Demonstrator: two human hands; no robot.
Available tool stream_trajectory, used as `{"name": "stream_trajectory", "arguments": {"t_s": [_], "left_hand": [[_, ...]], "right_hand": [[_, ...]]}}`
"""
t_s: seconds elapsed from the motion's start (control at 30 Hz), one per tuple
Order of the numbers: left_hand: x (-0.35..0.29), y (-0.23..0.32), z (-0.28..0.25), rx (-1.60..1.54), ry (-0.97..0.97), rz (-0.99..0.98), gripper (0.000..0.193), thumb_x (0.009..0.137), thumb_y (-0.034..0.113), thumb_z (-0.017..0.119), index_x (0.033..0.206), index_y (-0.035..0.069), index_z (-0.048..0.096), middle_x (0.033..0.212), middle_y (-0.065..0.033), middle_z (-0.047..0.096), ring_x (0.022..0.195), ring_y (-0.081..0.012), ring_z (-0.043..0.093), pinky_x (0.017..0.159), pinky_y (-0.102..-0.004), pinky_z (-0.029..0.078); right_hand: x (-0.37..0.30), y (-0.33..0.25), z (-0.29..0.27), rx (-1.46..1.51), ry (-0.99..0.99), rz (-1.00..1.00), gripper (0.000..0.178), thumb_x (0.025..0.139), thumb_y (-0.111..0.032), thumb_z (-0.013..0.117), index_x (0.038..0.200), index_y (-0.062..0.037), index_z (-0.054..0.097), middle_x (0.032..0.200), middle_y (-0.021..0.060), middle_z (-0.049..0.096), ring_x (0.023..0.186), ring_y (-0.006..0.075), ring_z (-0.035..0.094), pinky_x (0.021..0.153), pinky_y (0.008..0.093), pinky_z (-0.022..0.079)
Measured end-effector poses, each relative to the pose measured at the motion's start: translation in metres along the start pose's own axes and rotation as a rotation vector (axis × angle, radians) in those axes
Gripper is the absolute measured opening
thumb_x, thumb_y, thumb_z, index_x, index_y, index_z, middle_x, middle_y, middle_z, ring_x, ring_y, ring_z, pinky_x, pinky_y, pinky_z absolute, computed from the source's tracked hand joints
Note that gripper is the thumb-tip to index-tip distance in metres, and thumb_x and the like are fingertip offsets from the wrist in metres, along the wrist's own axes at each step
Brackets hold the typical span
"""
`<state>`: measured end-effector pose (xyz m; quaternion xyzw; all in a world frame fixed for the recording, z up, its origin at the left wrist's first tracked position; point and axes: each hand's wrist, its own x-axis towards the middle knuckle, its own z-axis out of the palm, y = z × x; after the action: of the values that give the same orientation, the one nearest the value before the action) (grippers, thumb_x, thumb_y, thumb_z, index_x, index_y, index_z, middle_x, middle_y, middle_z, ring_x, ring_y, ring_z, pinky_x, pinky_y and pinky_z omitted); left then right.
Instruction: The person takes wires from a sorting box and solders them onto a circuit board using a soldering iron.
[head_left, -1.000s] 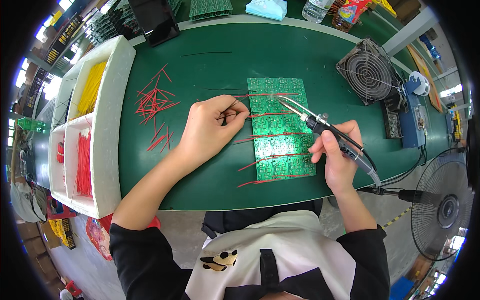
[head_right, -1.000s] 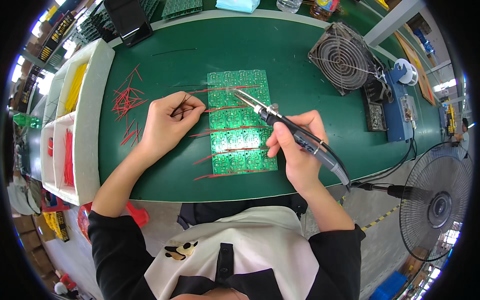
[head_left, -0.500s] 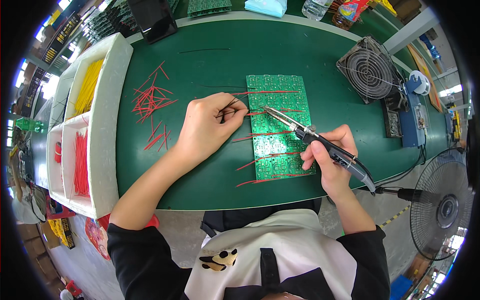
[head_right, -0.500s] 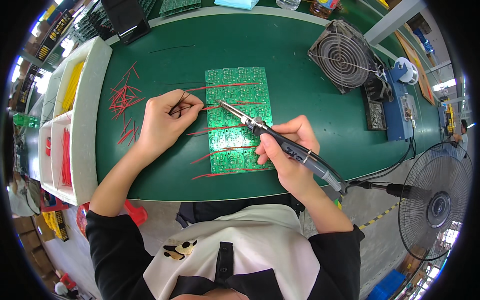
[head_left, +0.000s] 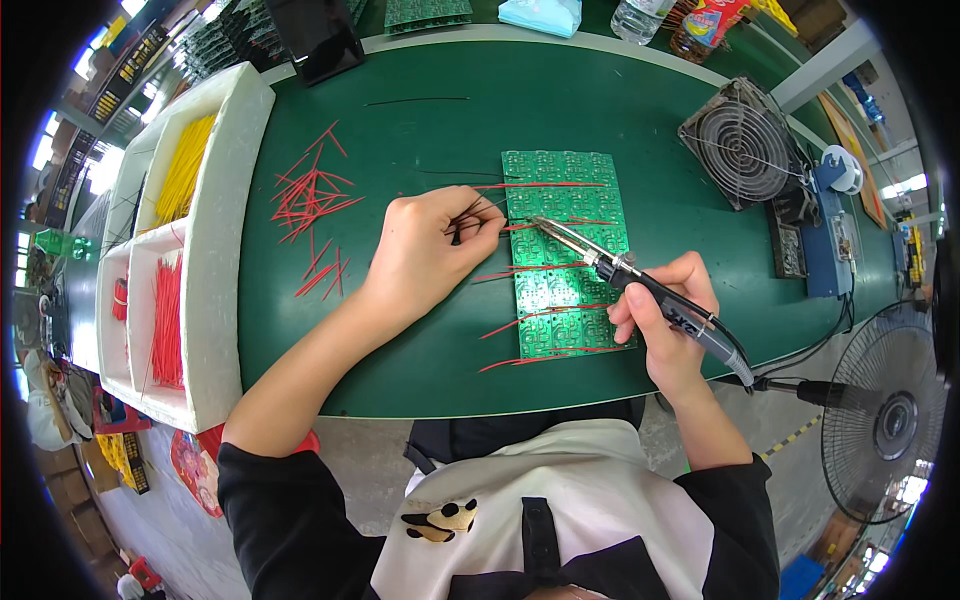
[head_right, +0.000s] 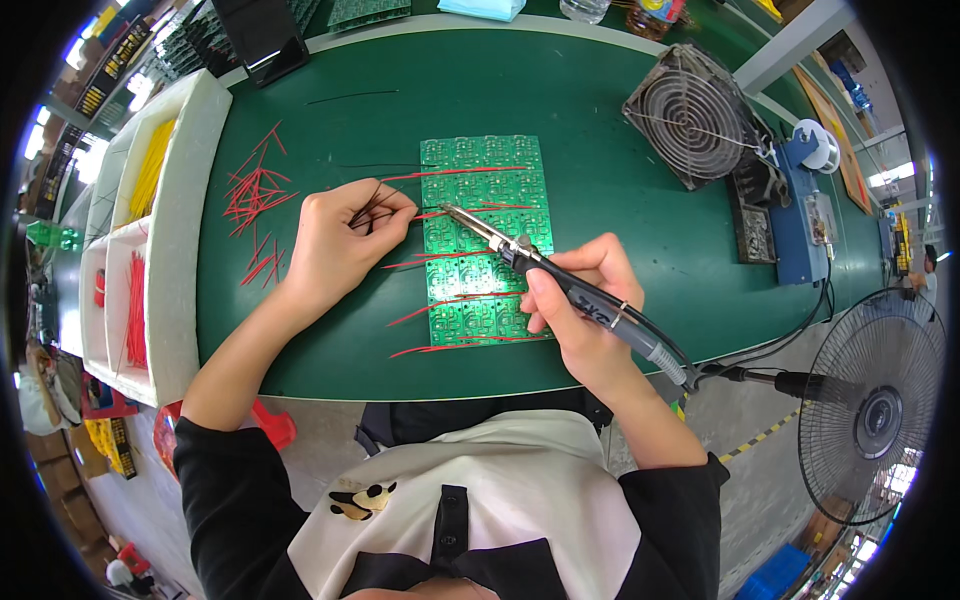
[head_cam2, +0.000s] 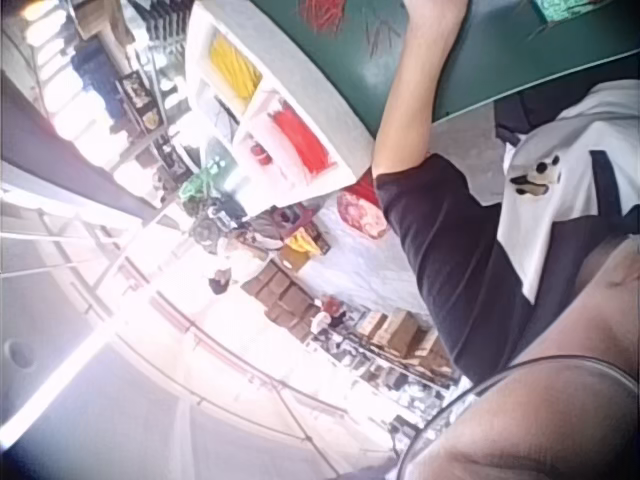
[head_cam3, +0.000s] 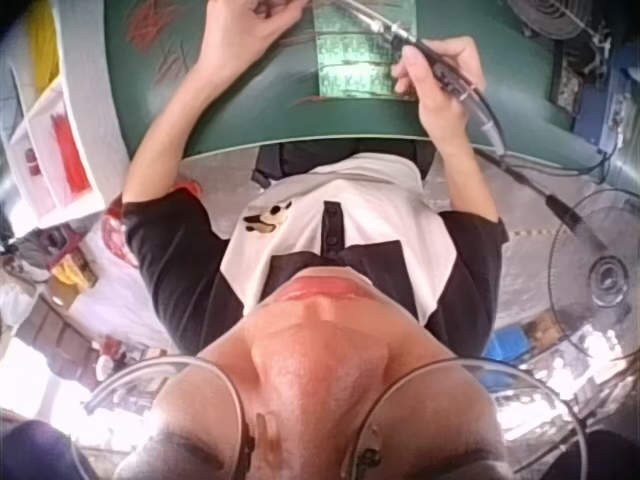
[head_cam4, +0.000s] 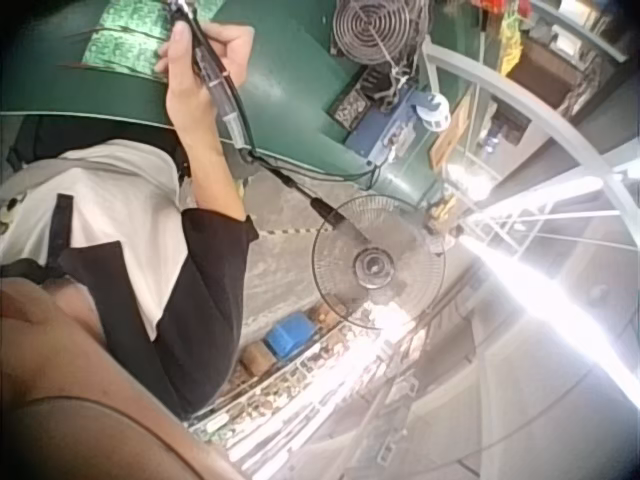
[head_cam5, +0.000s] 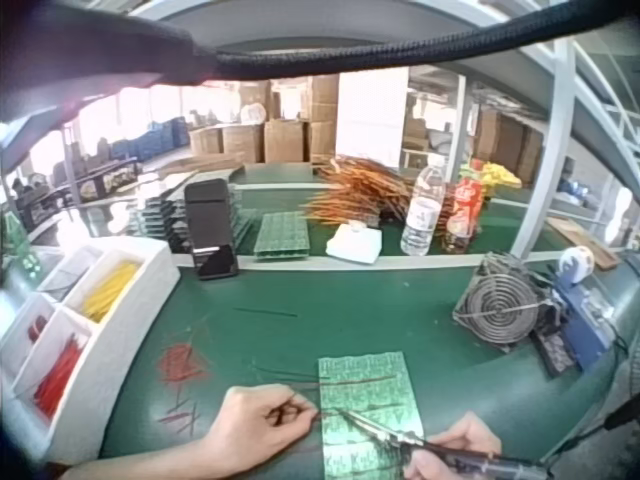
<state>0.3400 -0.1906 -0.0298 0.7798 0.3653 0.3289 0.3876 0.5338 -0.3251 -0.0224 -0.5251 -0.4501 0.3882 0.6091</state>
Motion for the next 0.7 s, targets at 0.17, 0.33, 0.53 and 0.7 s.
{"name": "stream_trajectory", "arguments": {"t_s": [0.17, 0.33, 0.53, 0.7], "left_hand": [[-0.0004, -0.0019, 0.0003, 0.007, 0.009, 0.017, 0.004, 0.074, 0.001, 0.061, 0.075, -0.003, 0.062, 0.061, 0.002, 0.056, 0.054, 0.0013, 0.039, 0.044, -0.0157, 0.03], [-0.0004, -0.0013, 0.0005, 0.004, 0.012, 0.028, 0.004, 0.074, 0.001, 0.061, 0.075, -0.003, 0.062, 0.061, 0.0023, 0.056, 0.053, 0.0015, 0.038, 0.044, -0.016, 0.03], [-0.0006, -0.0017, 0.0017, 0.01, 0.033, 0.043, 0.003, 0.073, 0.0, 0.061, 0.074, -0.002, 0.062, 0.059, 0.0027, 0.054, 0.052, 0.0012, 0.037, 0.044, -0.0163, 0.03], [-0.0007, -0.0011, 0.0024, 0.031, 0.044, 0.067, 0.002, 0.072, 0.0, 0.062, 0.073, -0.002, 0.063, 0.057, 0.0023, 0.053, 0.05, 0.0005, 0.037, 0.043, -0.0167, 0.029]], "right_hand": [[0.0003, 0.0016, -0.0007, -0.001, -0.004, -0.02, 0.019, 0.082, -0.004, 0.06, 0.087, -0.0003, 0.042, 0.067, 0.0116, 0.06, 0.051, 0.0102, 0.056, 0.047, 0.0206, 0.046], [0.0003, 0.0012, -0.0035, 0.059, 0.04, -0.065, 0.018, 0.083, -0.003, 0.058, 0.088, -0.0001, 0.041, 0.067, 0.0134, 0.06, 0.051, 0.0119, 0.057, 0.046, 0.0213, 0.047], [-0.0009, 0.0015, -0.0018, 0.039, 0.029, -0.025, 0.018, 0.082, -0.003, 0.059, 0.088, -0.0002, 0.042, 0.067, 0.0126, 0.06, 0.05, 0.0112, 0.057, 0.046, 0.0209, 0.047], [-0.0004, 0.0001, 0.0, -0.016, 0.005, -0.009, 0.018, 0.082, -0.003, 0.06, 0.087, -0.0006, 0.042, 0.067, 0.0119, 0.061, 0.051, 0.0104, 0.057, 0.047, 0.0204, 0.047]]}}
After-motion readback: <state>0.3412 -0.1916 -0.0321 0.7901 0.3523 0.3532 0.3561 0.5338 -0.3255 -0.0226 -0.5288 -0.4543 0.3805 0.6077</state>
